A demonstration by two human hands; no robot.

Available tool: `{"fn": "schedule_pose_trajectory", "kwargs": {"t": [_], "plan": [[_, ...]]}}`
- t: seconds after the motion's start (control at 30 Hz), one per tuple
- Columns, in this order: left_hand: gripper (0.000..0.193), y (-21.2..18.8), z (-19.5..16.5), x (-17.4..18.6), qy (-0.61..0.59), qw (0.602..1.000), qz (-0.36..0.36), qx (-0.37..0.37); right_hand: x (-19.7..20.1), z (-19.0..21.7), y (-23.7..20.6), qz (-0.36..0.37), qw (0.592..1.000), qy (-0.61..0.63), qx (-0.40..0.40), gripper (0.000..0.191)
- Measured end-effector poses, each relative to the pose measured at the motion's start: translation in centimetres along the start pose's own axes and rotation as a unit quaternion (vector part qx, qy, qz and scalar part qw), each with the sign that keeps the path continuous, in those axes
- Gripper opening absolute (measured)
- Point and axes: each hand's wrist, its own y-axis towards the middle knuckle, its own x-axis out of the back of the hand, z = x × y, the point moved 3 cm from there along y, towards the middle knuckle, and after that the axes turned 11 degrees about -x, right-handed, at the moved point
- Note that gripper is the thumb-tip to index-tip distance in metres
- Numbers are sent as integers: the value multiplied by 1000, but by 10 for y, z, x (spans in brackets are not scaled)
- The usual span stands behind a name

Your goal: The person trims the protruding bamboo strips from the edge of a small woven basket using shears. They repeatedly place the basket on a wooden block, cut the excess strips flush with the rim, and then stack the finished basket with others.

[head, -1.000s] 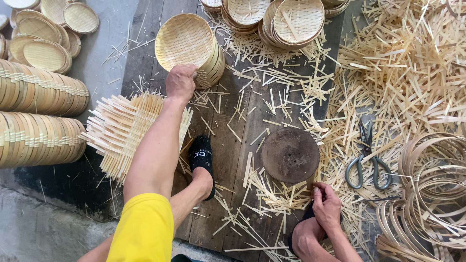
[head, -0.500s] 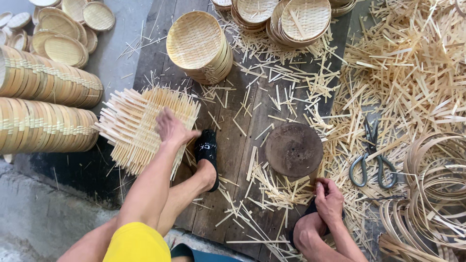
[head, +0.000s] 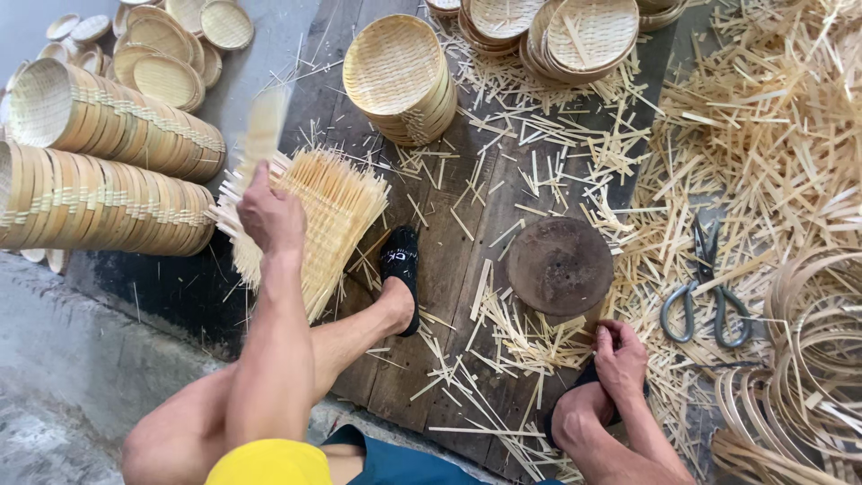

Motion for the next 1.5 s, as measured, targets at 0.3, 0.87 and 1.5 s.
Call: {"fn": "schedule_pose_trajectory", "kwargs": {"t": [0.3,0.87,1.5], "plan": [[66,-220,-164,-109,-127,776,111,-608,21,42,11,204,866,448,-83,56],[101,-220,-212,-183,-2,674,498,-546,31,86,43,123,926,303,-190,47],[93,-219,-214,-187,-11,694,459,-555,154,61,23,-279,959,-54,2,28]]}}
